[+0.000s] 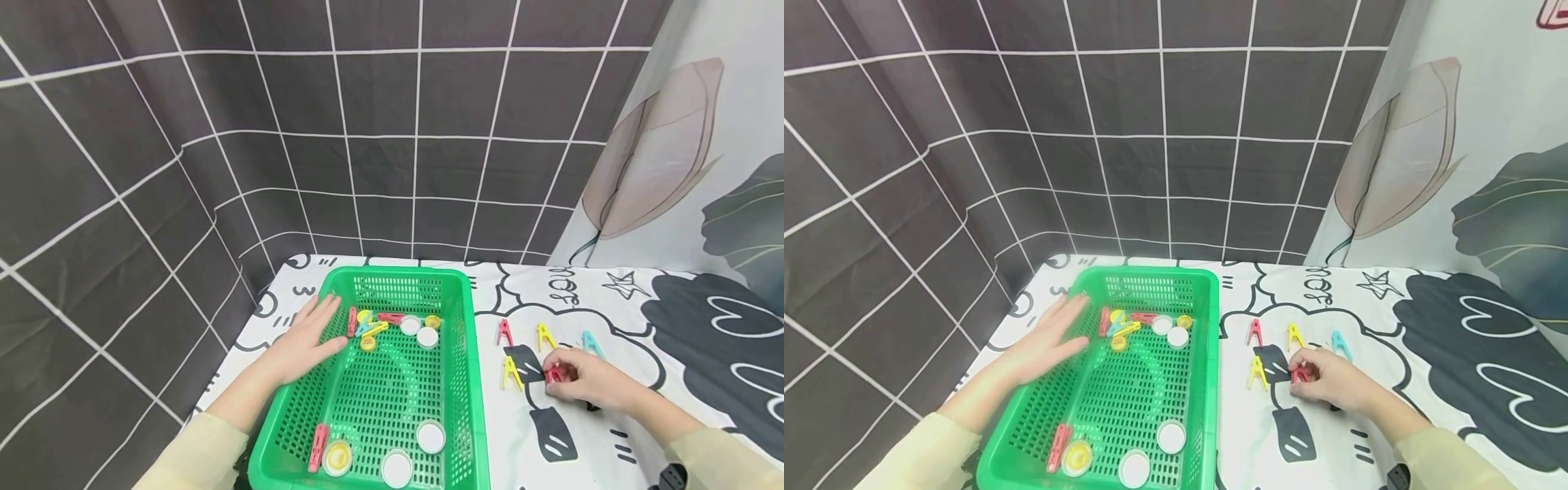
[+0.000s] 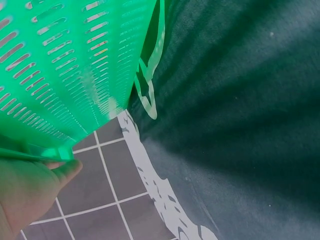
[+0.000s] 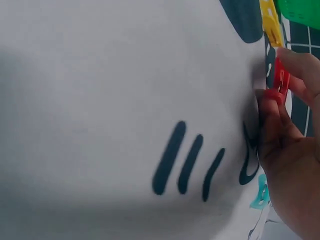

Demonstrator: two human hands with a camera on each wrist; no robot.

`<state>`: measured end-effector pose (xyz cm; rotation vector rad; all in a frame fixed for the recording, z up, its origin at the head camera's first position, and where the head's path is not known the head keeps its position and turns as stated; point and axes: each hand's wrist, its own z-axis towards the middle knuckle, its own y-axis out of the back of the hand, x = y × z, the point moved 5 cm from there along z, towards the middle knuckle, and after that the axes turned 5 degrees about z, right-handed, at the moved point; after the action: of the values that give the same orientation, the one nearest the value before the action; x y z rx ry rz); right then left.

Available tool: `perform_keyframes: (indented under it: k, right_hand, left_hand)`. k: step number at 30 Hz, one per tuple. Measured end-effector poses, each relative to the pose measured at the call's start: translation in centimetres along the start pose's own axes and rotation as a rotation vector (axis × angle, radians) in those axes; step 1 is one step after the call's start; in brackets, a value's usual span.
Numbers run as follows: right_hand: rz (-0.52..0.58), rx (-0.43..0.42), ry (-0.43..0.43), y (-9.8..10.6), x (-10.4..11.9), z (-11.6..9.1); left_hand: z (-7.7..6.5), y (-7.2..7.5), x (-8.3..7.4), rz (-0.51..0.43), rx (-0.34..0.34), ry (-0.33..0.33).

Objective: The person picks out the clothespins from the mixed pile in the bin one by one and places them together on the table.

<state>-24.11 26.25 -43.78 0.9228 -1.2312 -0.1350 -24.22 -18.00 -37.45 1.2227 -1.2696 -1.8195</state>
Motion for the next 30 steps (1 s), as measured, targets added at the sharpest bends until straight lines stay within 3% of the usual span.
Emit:
perform_keyframes:
  k: [3,9,17,24,30]
  right_hand:
    - [-0.071,-0.025,-0.013,-0.1,-0.1,-0.1]
    - [-0.177,-0.039,-0.122,-0.5,-0.1,-0.1]
    - [-0.238,-0.025,-0.094,-0.6,0.2,0.0]
    - [-0.230,-0.015,-0.039,-0.4,0.7,-0.1]
    - [-0.195,-0.026,-0.134,0.3,1.1,0.2]
  left_hand:
    - [0.0,0.0,0.0,0.001,-0.001,0.000]
    - [-0.1,0.1,0.0,0.002,-0.002,0.000]
    - [-0.2,0.1,0.0,-0.002,-0.002,0.004]
    - [-0.2,0.1,0.0,-0.003,-0.001,0.004]
    - [0.0,0.1,-0.1,-0.001,0.002,0.003]
